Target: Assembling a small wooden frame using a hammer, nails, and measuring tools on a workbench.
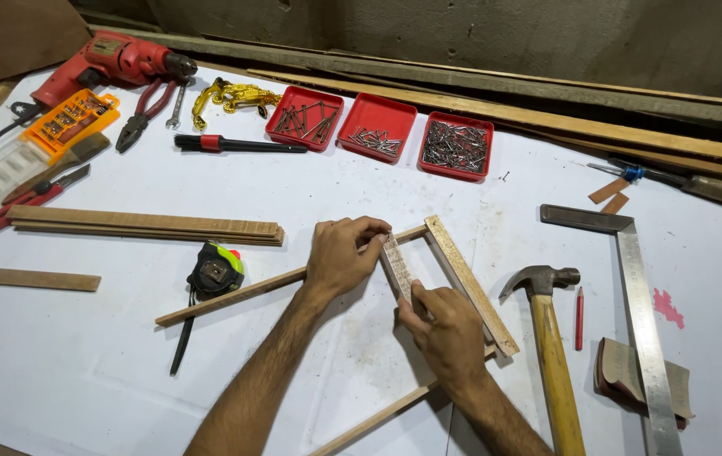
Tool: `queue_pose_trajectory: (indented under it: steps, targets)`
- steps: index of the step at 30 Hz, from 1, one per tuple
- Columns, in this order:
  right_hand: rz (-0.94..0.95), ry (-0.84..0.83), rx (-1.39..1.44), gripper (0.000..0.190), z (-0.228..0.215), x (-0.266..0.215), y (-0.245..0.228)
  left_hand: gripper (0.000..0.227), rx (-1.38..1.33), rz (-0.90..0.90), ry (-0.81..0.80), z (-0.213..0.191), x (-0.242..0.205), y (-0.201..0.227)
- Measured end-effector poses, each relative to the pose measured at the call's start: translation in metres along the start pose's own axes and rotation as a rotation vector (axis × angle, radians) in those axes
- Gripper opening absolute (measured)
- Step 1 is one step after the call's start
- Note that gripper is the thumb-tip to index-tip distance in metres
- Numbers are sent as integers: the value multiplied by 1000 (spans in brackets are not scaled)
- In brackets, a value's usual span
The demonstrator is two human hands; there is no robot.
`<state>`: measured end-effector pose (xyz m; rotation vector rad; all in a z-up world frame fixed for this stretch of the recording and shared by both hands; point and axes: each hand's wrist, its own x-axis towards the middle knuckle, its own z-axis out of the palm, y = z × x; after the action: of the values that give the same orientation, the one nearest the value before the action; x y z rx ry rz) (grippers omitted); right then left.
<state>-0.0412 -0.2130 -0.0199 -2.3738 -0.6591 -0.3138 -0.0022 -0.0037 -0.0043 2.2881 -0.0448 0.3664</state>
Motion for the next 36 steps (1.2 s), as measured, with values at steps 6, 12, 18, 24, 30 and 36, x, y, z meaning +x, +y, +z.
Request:
queue_pose_trajectory:
  steps: [6,12,18,24,30,36]
  targets:
    - [106,-36,82,34,-6,1,-3,23,-85,-48,-12,-3,1,4]
    - [247,-54,260,23,-4,4,8,23,-93,-60,-19,-4,2,5]
    - [96,30,-24,23,-16,14,31,25,-91,-61,-33,-7,2,8]
    - [155,-28,-222,43,-46,32,32,34,247,-182,-46,-6,-5,24]
    - [465,-190,-1,44,-32,18,38,34,281,-185,-134,3,-7,21]
    - [420,-177,14,48,-44,-13,25,31,222,-70,-173,0,-26,24]
